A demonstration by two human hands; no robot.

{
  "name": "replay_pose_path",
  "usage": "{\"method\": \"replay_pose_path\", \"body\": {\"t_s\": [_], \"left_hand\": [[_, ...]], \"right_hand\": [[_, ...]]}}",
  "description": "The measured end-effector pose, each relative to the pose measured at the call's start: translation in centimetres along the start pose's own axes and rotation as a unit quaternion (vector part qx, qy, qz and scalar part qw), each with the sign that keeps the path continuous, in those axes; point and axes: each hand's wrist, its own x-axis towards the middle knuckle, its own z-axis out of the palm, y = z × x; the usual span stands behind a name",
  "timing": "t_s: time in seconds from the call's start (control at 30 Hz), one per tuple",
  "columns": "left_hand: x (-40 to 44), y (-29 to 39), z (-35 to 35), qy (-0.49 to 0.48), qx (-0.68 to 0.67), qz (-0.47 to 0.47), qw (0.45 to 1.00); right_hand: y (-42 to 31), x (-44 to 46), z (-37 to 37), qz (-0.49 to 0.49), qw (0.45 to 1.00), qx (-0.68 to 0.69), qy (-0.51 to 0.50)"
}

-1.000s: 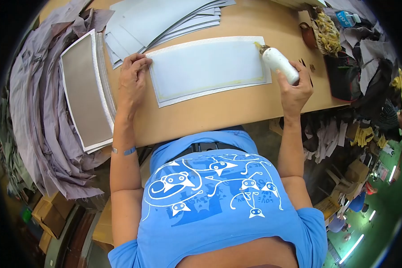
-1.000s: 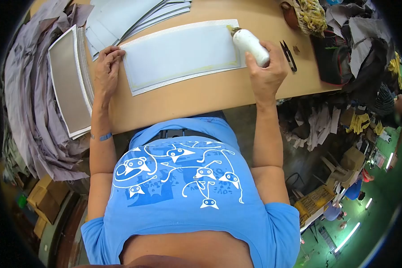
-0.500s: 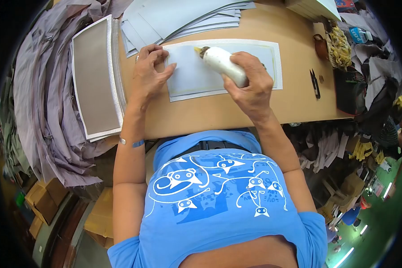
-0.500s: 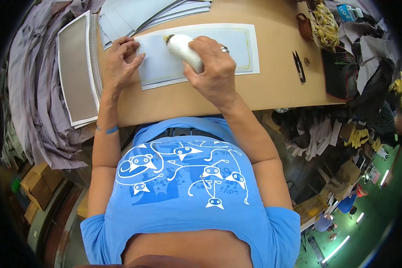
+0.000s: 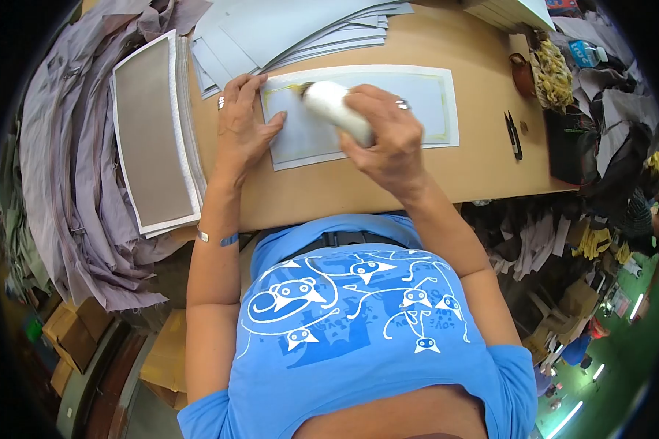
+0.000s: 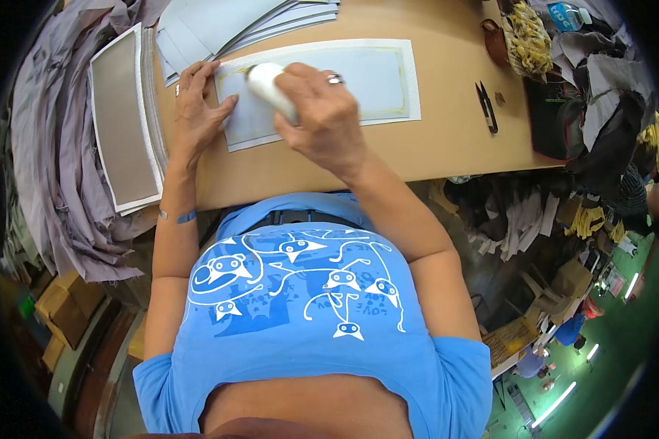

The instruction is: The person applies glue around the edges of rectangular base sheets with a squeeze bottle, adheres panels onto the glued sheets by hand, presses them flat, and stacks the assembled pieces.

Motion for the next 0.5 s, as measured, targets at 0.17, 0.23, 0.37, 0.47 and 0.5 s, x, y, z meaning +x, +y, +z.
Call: {"method": "replay_pose_path", "body": {"t_s": [0.17,0.23,0.37,0.47,0.5], "left_hand": [[0.1,0.2,-0.2,-0.012,-0.005,-0.005,1.000],[0.2,0.1,-0.2,-0.019,0.017,0.003,1.000],[0.4,0.1,-0.2,-0.035,0.023,-0.014,0.999],[0.9,-0.1,-0.3,-0.052,0.044,-0.011,0.998],[1.2,0.0,-0.5,-0.059,0.052,-0.012,0.997]], "right_hand": [[3.2,-2.2,-5.4,0.072,0.993,-0.082,0.035],[4.1,-3.0,-7.4,0.100,0.986,-0.126,0.053],[4.7,-3.7,-9.9,0.187,0.969,-0.140,0.084],[3.8,-4.3,-9.3,0.184,0.976,-0.071,0.087],[3.1,-4.4,-8.7,0.154,0.984,-0.065,0.063]]}}
